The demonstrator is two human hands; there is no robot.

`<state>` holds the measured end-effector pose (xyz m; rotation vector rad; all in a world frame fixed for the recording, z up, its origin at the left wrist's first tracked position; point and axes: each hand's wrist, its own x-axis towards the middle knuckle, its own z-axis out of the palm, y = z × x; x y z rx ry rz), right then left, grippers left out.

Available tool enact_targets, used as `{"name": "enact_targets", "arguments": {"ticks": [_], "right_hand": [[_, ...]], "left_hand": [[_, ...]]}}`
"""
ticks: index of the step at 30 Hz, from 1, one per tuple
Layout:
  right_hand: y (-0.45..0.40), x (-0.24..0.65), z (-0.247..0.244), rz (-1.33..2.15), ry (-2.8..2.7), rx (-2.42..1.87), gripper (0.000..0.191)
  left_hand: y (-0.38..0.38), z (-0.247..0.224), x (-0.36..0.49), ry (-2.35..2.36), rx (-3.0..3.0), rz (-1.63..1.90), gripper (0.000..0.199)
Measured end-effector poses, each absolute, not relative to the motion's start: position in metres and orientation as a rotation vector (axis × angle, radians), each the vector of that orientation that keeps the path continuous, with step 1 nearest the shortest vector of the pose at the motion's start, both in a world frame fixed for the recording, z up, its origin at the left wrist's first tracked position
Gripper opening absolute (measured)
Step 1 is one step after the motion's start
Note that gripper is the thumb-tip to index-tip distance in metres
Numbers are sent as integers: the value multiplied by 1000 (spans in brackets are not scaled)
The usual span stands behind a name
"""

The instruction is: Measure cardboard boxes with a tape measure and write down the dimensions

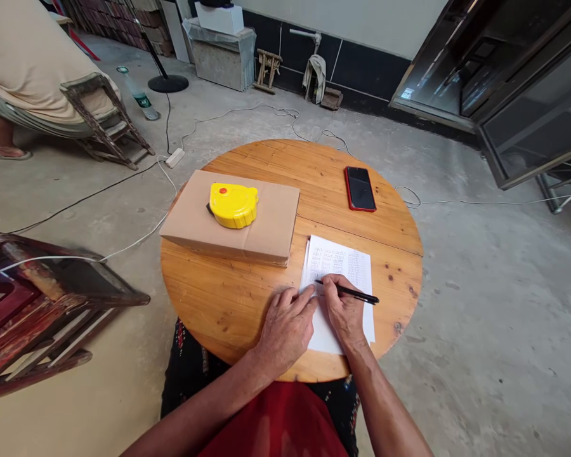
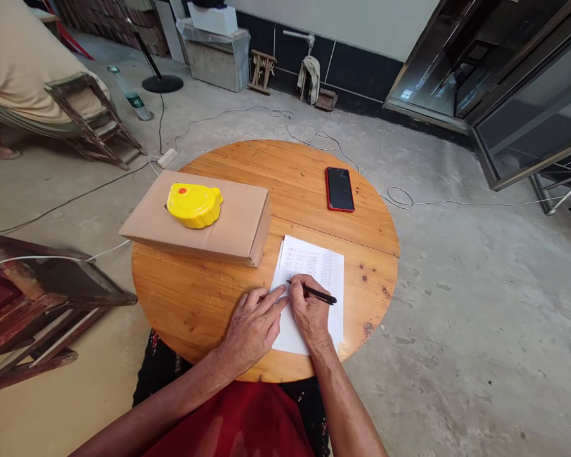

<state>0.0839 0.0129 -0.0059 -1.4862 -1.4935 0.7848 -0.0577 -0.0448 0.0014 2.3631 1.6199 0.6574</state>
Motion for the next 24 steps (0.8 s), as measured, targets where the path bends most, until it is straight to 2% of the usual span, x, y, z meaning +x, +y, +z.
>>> {"name": "enact_targets", "arguments": {"ticks": [24], "right_hand": [[12,82,-3,788,-1504,-1482,22]], "left_hand": [[-44,2,-58,1613,2359,659,37]]}}
